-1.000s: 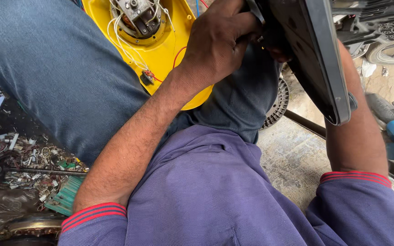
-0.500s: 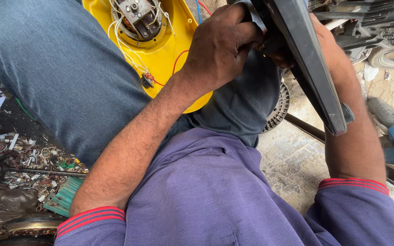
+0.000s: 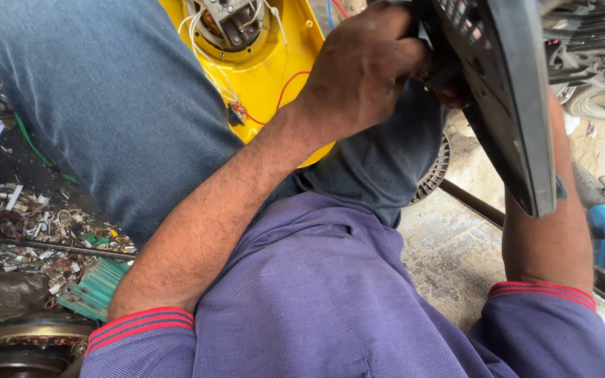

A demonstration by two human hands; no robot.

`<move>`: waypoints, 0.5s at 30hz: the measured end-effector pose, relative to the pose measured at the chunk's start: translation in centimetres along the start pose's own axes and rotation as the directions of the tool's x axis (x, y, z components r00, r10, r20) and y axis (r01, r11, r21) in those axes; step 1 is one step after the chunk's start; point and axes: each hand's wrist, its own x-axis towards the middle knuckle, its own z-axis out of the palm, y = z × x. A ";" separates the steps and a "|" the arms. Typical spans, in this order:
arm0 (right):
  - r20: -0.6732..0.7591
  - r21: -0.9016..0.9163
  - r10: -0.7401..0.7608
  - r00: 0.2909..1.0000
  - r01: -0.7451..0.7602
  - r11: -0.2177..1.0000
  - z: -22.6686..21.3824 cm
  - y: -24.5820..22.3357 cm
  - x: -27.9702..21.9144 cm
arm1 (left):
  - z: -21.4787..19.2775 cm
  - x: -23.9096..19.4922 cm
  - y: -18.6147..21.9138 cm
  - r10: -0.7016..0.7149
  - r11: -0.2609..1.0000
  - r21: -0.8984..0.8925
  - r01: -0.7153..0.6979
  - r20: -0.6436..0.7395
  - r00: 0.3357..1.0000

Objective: The person repairs an electrical appliance by stripping wires with scissors and connecting them to internal components inside a yellow plastic housing before placing a black cover over the base.

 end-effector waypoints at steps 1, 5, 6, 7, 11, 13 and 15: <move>0.000 -0.004 -0.001 1.000 0.001 1.000 -0.1 -0.1 0.1 | 0.0 0.1 0.0 0.011 1.000 0.016 -0.011 0.003 1.000; 0.007 -0.020 -0.005 1.000 0.005 1.000 0.0 -0.4 0.2 | -0.2 0.2 0.1 0.045 0.996 0.070 -0.048 0.042 0.998; 0.010 -0.022 -0.009 1.000 0.009 1.000 0.0 -0.6 0.4 | -0.2 0.3 0.1 0.049 0.996 0.072 -0.051 0.030 0.998; 0.004 -0.028 -0.008 1.000 0.009 1.000 0.1 -0.6 0.2 | -0.1 0.3 0.2 0.054 0.996 0.071 -0.056 0.019 0.998; -0.014 -0.041 -0.012 1.000 0.011 0.999 0.4 -0.8 -0.4 | 0.0 0.3 0.0 0.080 0.995 0.056 -0.081 0.022 0.997; -0.022 -0.047 -0.010 1.000 0.008 0.999 0.6 -0.8 -0.6 | 0.1 0.3 -0.2 0.063 0.996 0.064 -0.066 0.052 0.997; -0.029 -0.055 -0.011 1.000 0.010 0.998 0.8 -0.8 -0.9 | 0.0 0.3 -0.4 0.061 0.995 0.072 -0.066 0.059 0.996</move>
